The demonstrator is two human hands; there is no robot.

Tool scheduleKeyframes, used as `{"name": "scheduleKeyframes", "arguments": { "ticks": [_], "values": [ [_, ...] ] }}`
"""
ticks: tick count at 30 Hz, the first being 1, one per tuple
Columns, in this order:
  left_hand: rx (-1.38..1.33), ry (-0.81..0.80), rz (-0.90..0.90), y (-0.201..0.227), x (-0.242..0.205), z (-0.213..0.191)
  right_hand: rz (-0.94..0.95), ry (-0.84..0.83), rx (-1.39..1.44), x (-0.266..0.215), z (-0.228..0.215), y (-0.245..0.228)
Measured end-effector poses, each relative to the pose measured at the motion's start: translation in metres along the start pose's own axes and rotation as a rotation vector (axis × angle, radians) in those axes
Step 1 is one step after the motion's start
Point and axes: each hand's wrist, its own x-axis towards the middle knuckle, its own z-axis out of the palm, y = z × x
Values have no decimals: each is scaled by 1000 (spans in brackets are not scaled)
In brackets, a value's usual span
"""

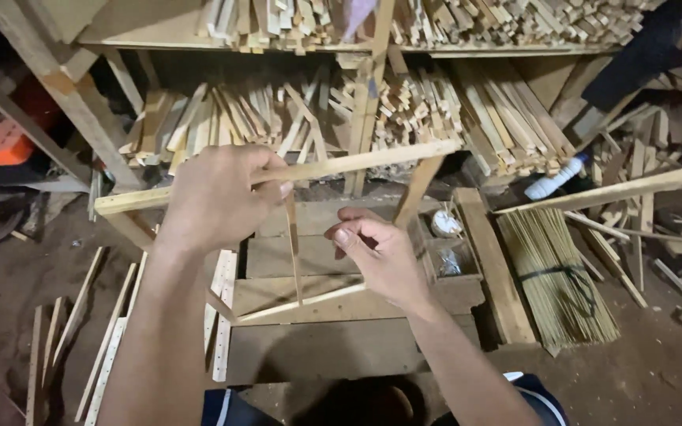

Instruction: Assembling a rectangular wooden frame by aligning slats and hammering them together.

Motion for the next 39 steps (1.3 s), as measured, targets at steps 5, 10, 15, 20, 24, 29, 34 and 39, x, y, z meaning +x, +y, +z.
{"name": "scheduleKeyframes", "arguments": {
  "ticks": [5,10,15,20,24,29,34,39],
  "values": [
    [47,-29,99,-6,-1,9,-140,-59,126,4,15,-45],
    [71,-15,142,-18,9,18,-246,-18,-18,18,15,-81],
    [131,8,154,-36,30,35,-412,49,-259,54,10,-97],
    [177,9,174,-37,32,37,-324,-76,-126,73,11,-95],
    [124,15,169,-37,31,36,-380,-169,-292,86,9,-95],
    [-133,-16,228,-32,25,13,-397,-194,-361,87,10,-96],
    [-266,-13,203,-30,22,10,-427,-169,-382,91,11,-85],
    [-263,39,190,-23,20,11,-436,-156,-445,84,13,-81]
  ]
}}
